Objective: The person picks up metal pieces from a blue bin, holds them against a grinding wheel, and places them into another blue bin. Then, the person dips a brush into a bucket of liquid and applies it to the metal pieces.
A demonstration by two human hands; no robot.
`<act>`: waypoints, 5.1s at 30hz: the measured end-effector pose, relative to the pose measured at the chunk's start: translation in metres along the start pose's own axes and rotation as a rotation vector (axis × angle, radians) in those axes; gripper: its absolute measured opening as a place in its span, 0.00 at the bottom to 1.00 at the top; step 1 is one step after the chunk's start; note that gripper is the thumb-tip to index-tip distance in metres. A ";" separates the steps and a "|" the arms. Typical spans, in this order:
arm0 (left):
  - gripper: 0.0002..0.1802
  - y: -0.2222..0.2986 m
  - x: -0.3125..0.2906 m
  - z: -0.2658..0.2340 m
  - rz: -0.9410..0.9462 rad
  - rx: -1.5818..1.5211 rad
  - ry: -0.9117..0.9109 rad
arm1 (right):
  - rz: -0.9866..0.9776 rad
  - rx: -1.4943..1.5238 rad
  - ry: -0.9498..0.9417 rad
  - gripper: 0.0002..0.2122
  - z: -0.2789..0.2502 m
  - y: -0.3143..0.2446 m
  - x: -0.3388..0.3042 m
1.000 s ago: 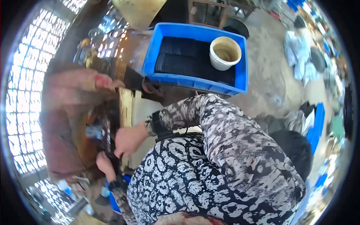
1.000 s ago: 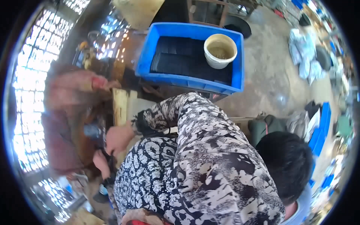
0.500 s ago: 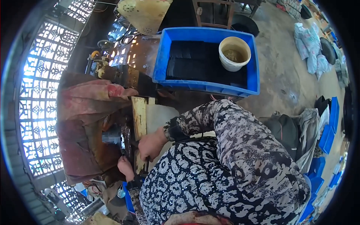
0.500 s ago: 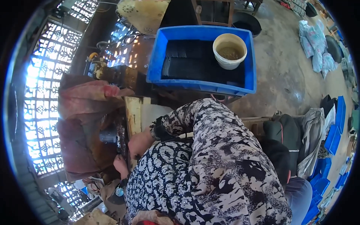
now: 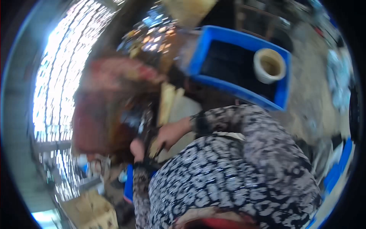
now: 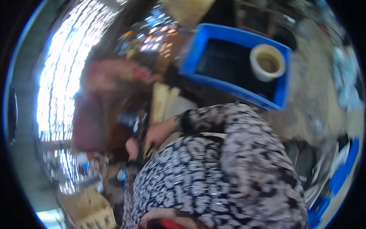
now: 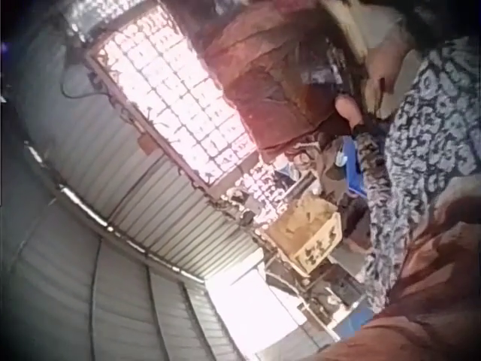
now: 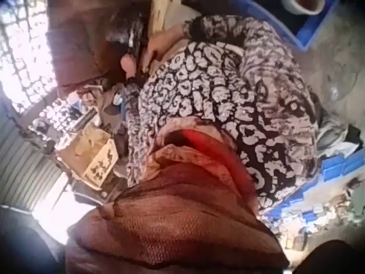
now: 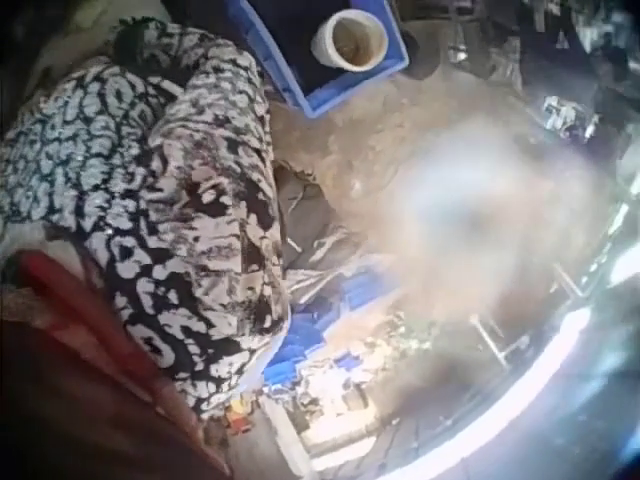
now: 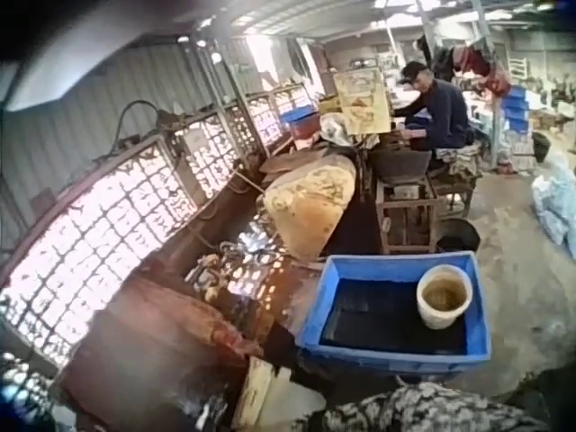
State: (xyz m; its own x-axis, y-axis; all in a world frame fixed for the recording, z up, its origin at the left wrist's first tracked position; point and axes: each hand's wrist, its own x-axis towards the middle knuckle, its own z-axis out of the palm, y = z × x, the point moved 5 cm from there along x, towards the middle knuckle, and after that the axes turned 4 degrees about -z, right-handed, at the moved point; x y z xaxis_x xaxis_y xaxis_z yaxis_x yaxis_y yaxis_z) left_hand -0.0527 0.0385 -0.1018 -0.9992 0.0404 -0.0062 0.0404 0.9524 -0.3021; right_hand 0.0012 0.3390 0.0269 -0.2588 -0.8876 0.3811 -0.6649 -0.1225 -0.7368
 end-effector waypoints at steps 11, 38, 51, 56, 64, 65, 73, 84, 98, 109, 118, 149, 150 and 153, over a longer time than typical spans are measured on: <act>0.15 -0.001 -0.007 -0.065 -0.416 -0.460 0.028 | 0.521 0.783 0.381 0.14 -0.039 0.080 -0.014; 0.07 0.134 -0.024 -0.216 -0.042 -0.661 0.464 | 0.416 1.064 1.122 0.08 -0.059 0.066 0.029; 0.21 0.028 0.011 -0.092 -0.270 -1.439 0.094 | 0.686 0.774 0.603 0.07 -0.043 0.057 -0.022; 0.19 0.038 0.027 -0.058 -0.244 -1.504 0.093 | 0.643 0.500 0.398 0.07 -0.036 0.028 -0.026; 0.21 0.052 0.039 -0.057 -0.086 -1.326 -0.018 | 0.648 0.465 0.148 0.13 -0.023 0.011 -0.037; 0.22 0.053 0.040 -0.054 -0.036 -1.323 -0.020 | 0.620 0.445 0.134 0.14 -0.023 0.011 -0.039; 0.25 0.052 0.041 -0.055 0.114 -1.096 0.073 | 0.558 0.331 0.092 0.16 -0.026 -0.002 -0.046; 0.28 0.028 0.030 -0.066 0.364 -0.730 0.018 | 0.292 -0.012 0.120 0.17 -0.019 -0.005 -0.030; 0.22 0.049 0.037 -0.086 0.157 -0.822 -0.070 | 0.383 -0.043 0.236 0.14 -0.027 -0.004 -0.047; 0.33 0.023 -0.046 -0.122 -0.243 -1.108 0.305 | 0.393 0.092 0.302 0.10 -0.059 -0.037 -0.009; 0.24 0.047 -0.128 -0.189 -0.253 -0.903 0.467 | 0.046 -0.212 0.489 0.11 -0.131 -0.099 0.087; 0.15 0.165 -0.184 -0.222 -0.148 -0.999 0.216 | 0.343 -0.230 0.694 0.18 -0.173 -0.087 0.079; 0.15 0.162 -0.183 -0.226 -0.137 -0.995 0.223 | 0.348 -0.234 0.692 0.18 -0.169 -0.086 0.076; 0.14 0.150 -0.176 -0.212 -0.124 -1.032 0.224 | 0.486 -0.252 0.789 0.19 -0.162 -0.069 0.054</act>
State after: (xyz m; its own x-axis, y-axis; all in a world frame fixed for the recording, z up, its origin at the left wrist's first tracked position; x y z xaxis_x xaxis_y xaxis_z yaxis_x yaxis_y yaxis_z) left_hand 0.1303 0.2386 0.0557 -0.9769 -0.1200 0.1769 0.0293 0.7447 0.6668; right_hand -0.0805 0.3712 0.1888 -0.8818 -0.2504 0.3997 -0.4681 0.3607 -0.8067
